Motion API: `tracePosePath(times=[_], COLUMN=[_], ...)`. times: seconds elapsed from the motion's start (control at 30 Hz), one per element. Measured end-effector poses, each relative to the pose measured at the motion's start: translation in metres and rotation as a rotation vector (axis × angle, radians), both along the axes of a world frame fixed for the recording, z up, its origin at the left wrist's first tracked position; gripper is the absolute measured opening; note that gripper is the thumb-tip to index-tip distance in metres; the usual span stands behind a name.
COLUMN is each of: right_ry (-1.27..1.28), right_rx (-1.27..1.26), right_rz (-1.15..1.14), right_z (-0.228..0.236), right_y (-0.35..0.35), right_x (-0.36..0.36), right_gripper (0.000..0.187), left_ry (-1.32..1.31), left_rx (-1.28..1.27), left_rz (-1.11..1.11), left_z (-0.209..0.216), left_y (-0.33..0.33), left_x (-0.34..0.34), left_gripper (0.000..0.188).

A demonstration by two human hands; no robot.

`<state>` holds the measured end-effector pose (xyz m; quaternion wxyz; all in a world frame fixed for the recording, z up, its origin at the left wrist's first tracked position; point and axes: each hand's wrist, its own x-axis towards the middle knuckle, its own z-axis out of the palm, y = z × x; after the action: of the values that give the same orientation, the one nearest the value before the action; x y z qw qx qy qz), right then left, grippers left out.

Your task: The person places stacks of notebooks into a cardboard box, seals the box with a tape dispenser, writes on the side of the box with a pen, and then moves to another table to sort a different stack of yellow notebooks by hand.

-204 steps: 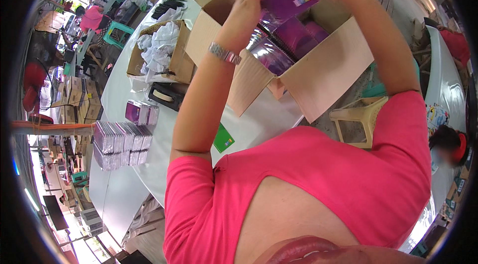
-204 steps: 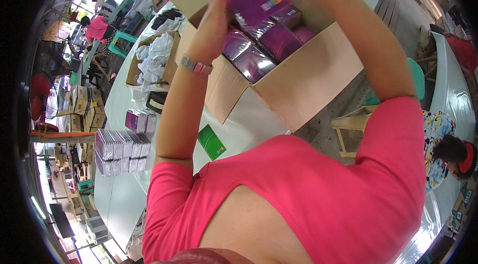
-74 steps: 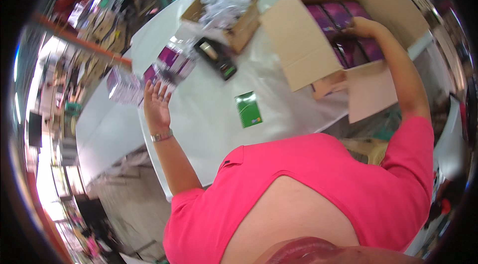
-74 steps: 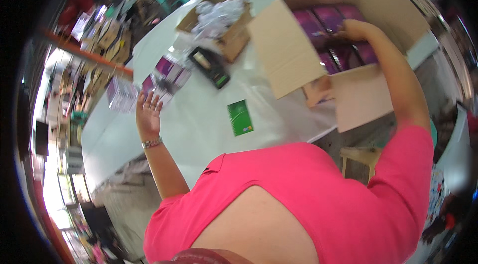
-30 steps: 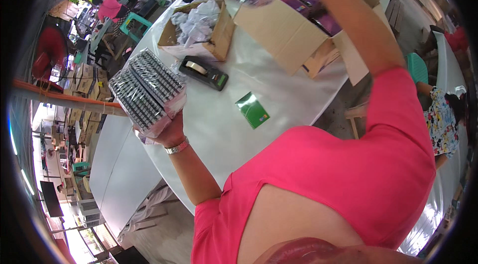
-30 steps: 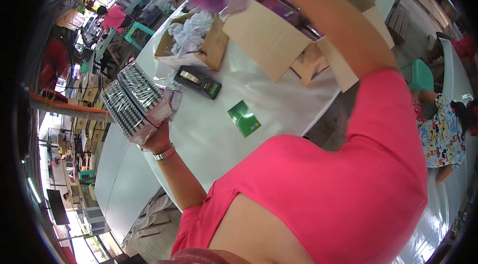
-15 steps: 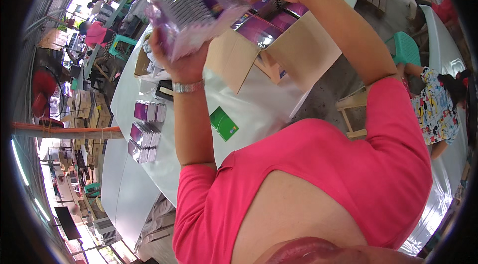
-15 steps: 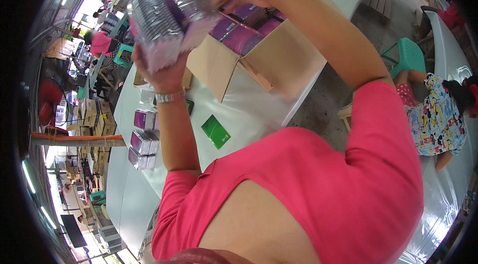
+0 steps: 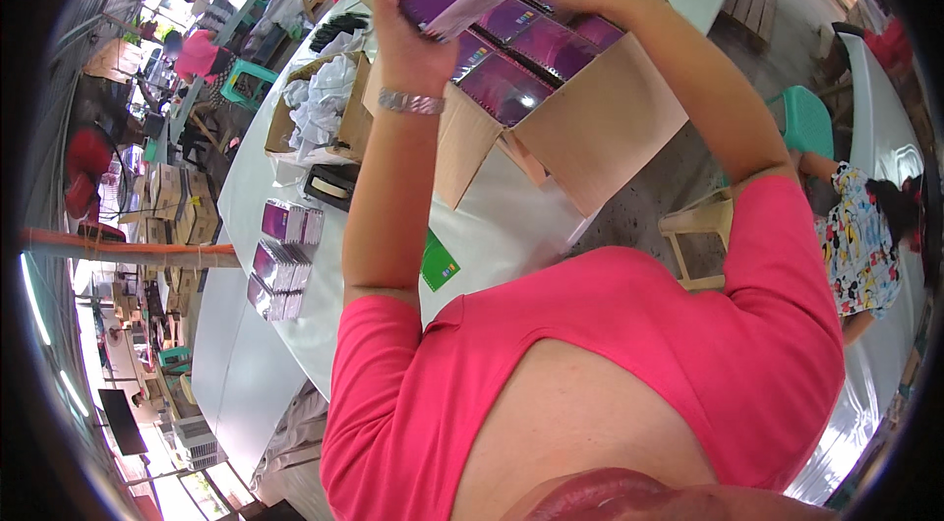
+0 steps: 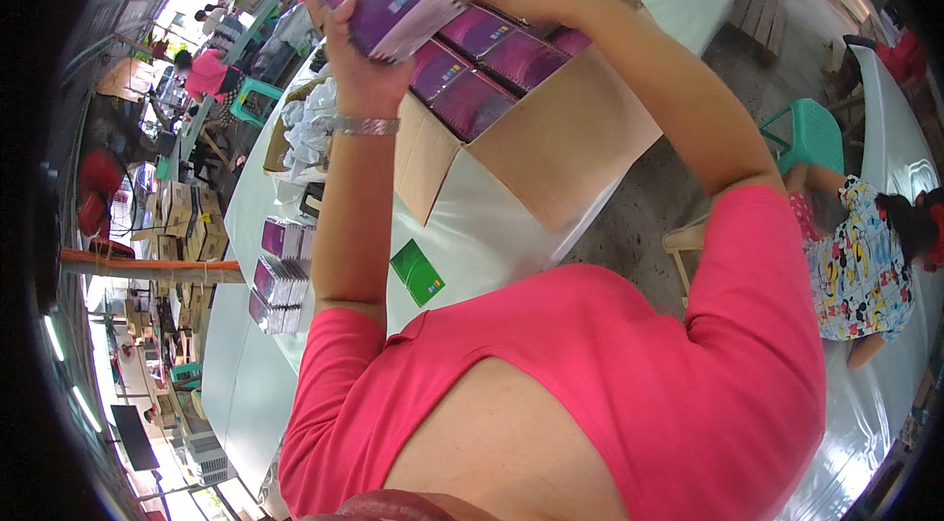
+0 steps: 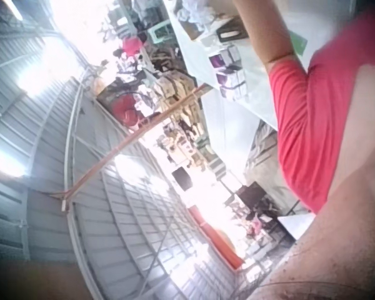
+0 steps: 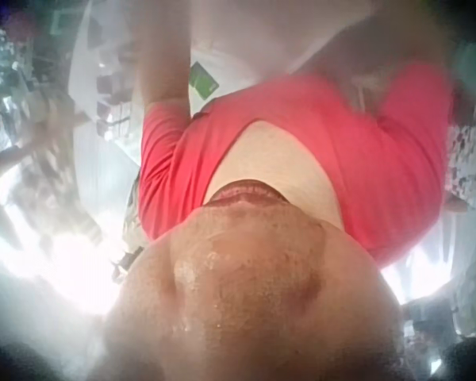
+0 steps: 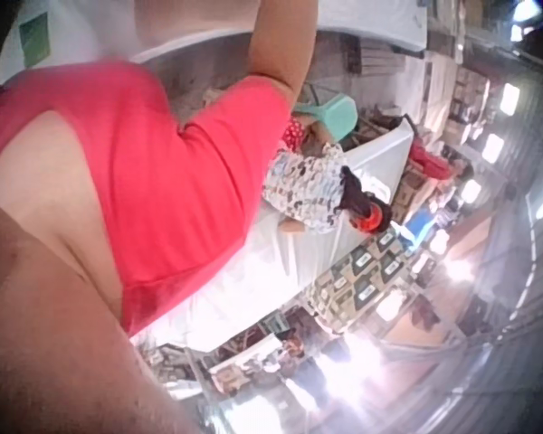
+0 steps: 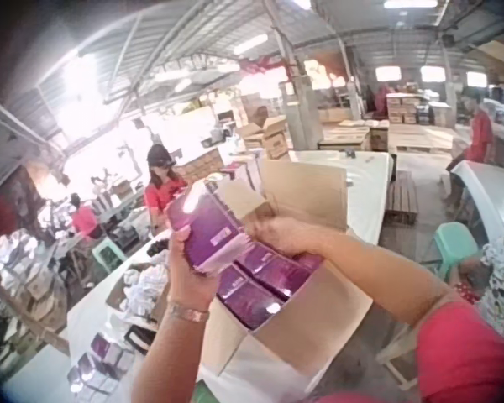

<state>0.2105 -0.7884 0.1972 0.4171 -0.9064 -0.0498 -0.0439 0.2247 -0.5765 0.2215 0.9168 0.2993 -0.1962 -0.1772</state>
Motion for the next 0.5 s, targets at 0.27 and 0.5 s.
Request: tracePosePath(times=[0.27,0.5], right_ry=[-0.419,-0.117], right_rx=[-0.378,-1.049], right_rz=[-0.106,-0.051], right_z=[0.079,-0.042], right_y=[-0.034,-0.072], right_x=[-0.035,-0.008], right_gripper=[0.067,0.026], left_ry=[-1.299,-0.138], left_rx=[1.243,0.786], left_rz=[0.841,0.662], left_z=[-0.010,-0.020], left_y=[0.051,0.272], left_x=[0.022,0.002], left_gripper=[0.077,0.092])
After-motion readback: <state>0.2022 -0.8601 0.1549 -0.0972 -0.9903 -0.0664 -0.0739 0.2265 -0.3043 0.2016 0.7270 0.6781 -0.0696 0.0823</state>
